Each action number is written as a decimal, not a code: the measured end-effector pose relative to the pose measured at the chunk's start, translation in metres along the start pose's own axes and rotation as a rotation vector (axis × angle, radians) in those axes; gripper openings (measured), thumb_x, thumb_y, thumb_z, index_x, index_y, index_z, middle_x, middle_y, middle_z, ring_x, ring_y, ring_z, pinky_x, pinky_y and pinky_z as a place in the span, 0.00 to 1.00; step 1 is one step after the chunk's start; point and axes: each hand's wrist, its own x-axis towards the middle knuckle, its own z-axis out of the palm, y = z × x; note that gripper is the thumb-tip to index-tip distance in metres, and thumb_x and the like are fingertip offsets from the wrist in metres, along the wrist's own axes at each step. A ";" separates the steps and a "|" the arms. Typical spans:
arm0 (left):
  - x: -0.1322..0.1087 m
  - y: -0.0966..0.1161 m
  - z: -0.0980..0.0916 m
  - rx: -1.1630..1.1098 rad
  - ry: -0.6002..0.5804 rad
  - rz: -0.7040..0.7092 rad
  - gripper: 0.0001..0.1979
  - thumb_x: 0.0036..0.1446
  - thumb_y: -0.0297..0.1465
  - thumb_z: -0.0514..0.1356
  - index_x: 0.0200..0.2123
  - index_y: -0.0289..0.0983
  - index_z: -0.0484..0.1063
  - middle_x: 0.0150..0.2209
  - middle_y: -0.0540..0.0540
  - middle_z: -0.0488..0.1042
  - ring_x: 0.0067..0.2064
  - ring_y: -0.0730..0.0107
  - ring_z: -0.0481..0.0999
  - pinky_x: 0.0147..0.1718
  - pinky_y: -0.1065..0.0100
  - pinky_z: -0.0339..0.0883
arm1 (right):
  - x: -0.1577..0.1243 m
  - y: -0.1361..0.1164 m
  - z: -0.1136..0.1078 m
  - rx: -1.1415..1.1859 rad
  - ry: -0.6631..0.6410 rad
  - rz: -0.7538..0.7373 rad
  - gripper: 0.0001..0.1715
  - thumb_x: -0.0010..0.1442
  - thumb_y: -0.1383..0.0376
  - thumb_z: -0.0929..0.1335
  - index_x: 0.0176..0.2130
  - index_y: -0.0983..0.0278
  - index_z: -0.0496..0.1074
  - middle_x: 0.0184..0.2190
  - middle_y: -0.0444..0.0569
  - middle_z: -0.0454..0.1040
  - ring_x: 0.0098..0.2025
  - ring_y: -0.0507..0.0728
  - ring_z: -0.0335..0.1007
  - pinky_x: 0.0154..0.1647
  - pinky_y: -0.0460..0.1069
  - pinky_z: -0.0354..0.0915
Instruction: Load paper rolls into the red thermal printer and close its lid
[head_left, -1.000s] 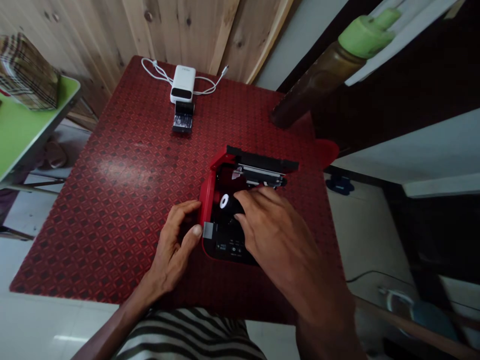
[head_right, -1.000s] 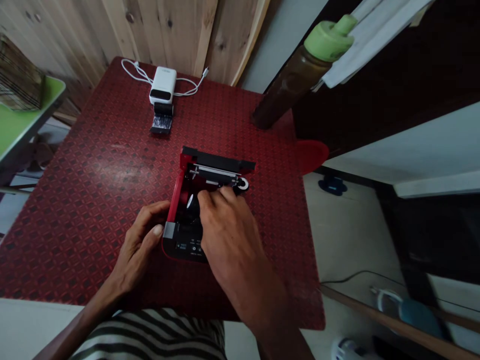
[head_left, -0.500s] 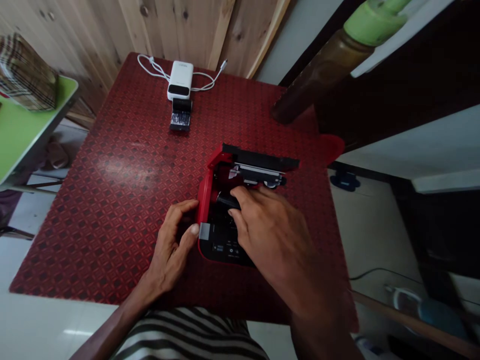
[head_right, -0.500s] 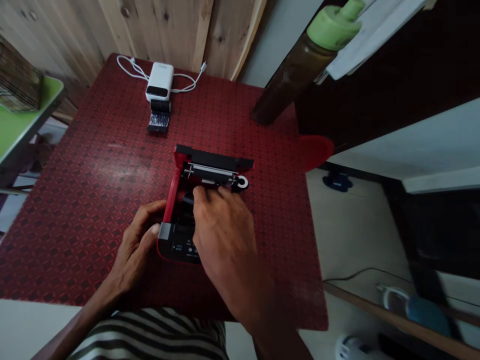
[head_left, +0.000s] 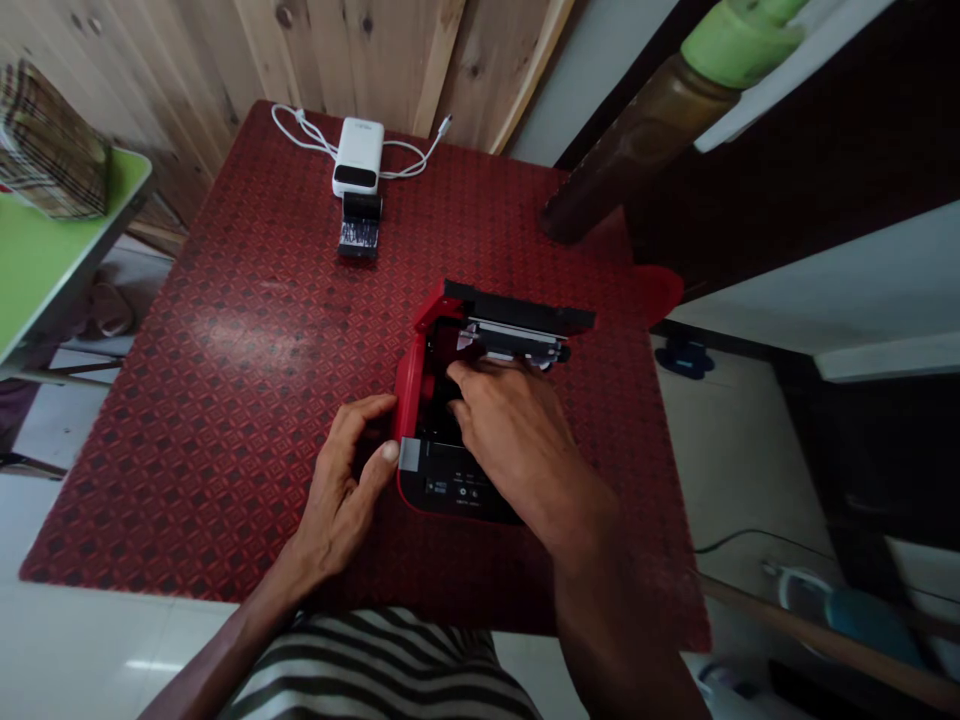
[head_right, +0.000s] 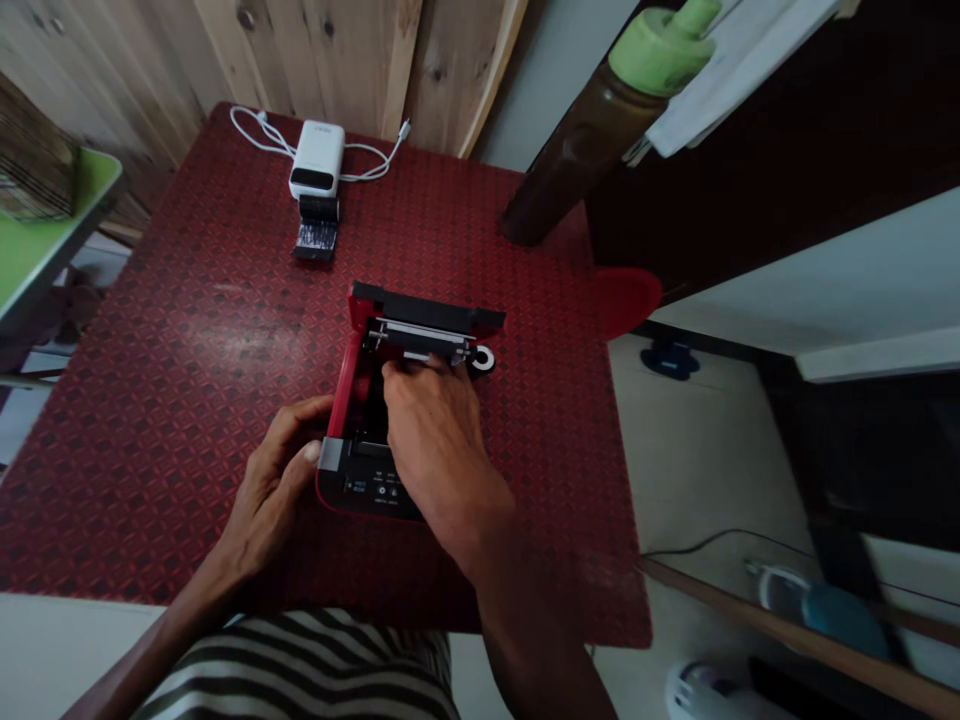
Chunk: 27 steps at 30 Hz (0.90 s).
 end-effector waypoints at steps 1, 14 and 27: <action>0.000 0.000 0.000 0.005 0.002 0.007 0.21 0.80 0.46 0.61 0.68 0.44 0.77 0.64 0.41 0.81 0.63 0.50 0.80 0.65 0.48 0.73 | -0.002 0.003 0.002 0.027 0.019 -0.022 0.19 0.72 0.80 0.68 0.53 0.69 0.85 0.52 0.63 0.89 0.59 0.72 0.86 0.64 0.64 0.77; 0.000 0.002 0.000 0.054 0.021 -0.007 0.23 0.79 0.48 0.61 0.66 0.43 0.78 0.62 0.40 0.82 0.59 0.50 0.82 0.62 0.48 0.75 | -0.031 0.031 0.006 0.307 0.181 -0.338 0.20 0.73 0.79 0.69 0.44 0.60 0.89 0.51 0.52 0.90 0.53 0.62 0.86 0.65 0.60 0.80; -0.001 0.004 0.001 0.064 0.028 0.001 0.22 0.80 0.47 0.60 0.66 0.42 0.79 0.63 0.39 0.82 0.62 0.48 0.82 0.64 0.47 0.74 | -0.016 0.045 0.000 0.518 0.066 -0.465 0.19 0.72 0.81 0.70 0.38 0.60 0.82 0.39 0.42 0.84 0.41 0.53 0.83 0.47 0.49 0.75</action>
